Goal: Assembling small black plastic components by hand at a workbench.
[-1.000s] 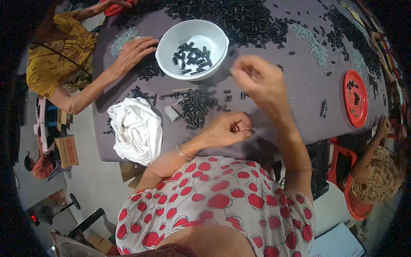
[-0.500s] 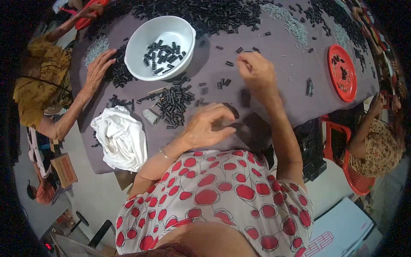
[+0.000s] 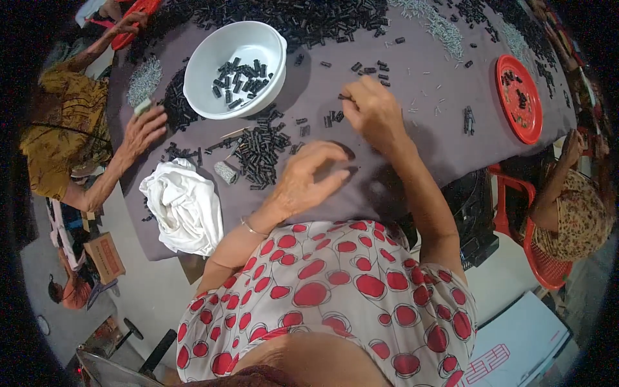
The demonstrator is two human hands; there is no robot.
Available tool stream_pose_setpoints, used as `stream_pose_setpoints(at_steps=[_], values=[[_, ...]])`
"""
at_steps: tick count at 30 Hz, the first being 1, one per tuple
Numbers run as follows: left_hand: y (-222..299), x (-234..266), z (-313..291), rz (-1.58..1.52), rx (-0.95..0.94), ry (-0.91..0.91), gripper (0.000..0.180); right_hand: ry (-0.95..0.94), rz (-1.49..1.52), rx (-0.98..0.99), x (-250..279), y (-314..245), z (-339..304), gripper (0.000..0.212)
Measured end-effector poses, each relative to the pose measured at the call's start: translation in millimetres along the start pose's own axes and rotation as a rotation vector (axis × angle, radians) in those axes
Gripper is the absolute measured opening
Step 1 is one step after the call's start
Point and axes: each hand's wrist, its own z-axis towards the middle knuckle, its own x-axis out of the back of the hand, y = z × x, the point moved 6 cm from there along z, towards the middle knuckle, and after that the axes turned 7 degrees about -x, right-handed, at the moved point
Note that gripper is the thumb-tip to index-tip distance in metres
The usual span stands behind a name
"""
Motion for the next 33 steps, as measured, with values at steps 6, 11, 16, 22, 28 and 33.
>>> stream_pose_setpoints(at_steps=[6, 11, 16, 22, 28, 33], values=[[-27, 5, -11, -0.544, 0.278, 0.237, 0.011, 0.035, 0.291, 0.022, 18, -29, -26, 0.023], [-28, 8, -8, -0.699, 0.323, 0.318, 0.012, 0.056, 0.182, 0.075, 21, -50, -41, 0.028], [-30, 7, -8, -0.764, 0.326, 0.313, 0.013, 0.187, 0.071, 0.183, 18, -67, -55, 0.031], [-28, 9, -6, -0.760, 0.356, 0.315, 0.013, 0.206, 0.121, 0.176, 17, -71, -62, 0.030], [-29, 13, -7, -0.840, 0.360, 0.332, 0.013, 0.152, 0.104, 0.208, 21, -48, -58, 0.027], [-23, 4, -6, -0.844, 0.391, 0.230, 0.015, 0.194, 0.140, -0.255, 64, 27, -46, 0.007]])
